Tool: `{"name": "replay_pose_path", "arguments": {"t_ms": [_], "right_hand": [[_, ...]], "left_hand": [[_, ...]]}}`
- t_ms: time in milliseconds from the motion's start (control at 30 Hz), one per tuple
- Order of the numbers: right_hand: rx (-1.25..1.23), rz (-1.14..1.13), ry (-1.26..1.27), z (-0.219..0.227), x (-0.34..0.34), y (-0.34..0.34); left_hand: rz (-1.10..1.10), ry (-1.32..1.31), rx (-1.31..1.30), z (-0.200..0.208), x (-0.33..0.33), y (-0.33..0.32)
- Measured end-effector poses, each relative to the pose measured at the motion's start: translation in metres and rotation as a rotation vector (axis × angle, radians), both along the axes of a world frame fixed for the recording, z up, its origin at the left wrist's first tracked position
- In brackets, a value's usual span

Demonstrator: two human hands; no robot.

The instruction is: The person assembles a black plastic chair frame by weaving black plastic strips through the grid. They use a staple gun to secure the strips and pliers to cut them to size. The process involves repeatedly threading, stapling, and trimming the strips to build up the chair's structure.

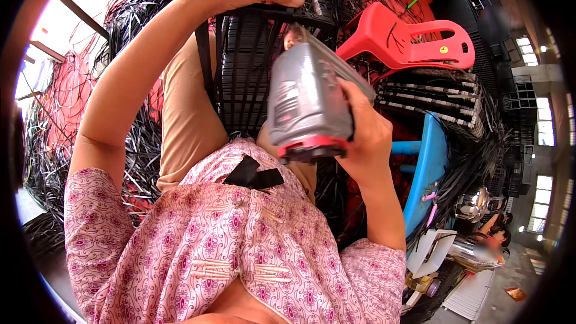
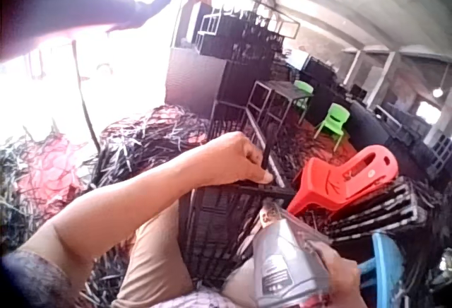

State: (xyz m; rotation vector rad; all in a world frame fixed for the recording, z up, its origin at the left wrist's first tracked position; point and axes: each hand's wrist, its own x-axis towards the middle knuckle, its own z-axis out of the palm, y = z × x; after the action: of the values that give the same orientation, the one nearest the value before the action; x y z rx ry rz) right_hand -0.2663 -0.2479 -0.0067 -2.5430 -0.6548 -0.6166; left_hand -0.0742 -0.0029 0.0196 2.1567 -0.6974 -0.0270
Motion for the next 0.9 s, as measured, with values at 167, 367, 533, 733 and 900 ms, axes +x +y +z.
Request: {"name": "replay_pose_path", "arguments": {"t_ms": [167,367,533,733,900], "right_hand": [[0.493,-0.363,0.27,-0.015,-0.037,-0.056],[1.098,-0.453,0.489,-0.007,-0.053,-0.133],[1.232,-0.693,0.213,-0.031,-0.053,-0.216],[1.127,-0.92,0.149,-0.055,-0.009,-0.309],[1.223,-0.812,0.034,-0.047,0.008,-0.334]], "left_hand": [[-0.06,-0.106,0.184,0.016,-0.01,-0.001],[-0.13,-0.181,0.131,-0.004,-0.023,-0.005],[-0.075,-0.248,0.049,-0.006,-0.03,-0.013],[-0.128,-0.241,0.036,-0.009,-0.027,-0.012],[-0.104,-0.207,0.022,-0.009,-0.028,-0.012]]}}
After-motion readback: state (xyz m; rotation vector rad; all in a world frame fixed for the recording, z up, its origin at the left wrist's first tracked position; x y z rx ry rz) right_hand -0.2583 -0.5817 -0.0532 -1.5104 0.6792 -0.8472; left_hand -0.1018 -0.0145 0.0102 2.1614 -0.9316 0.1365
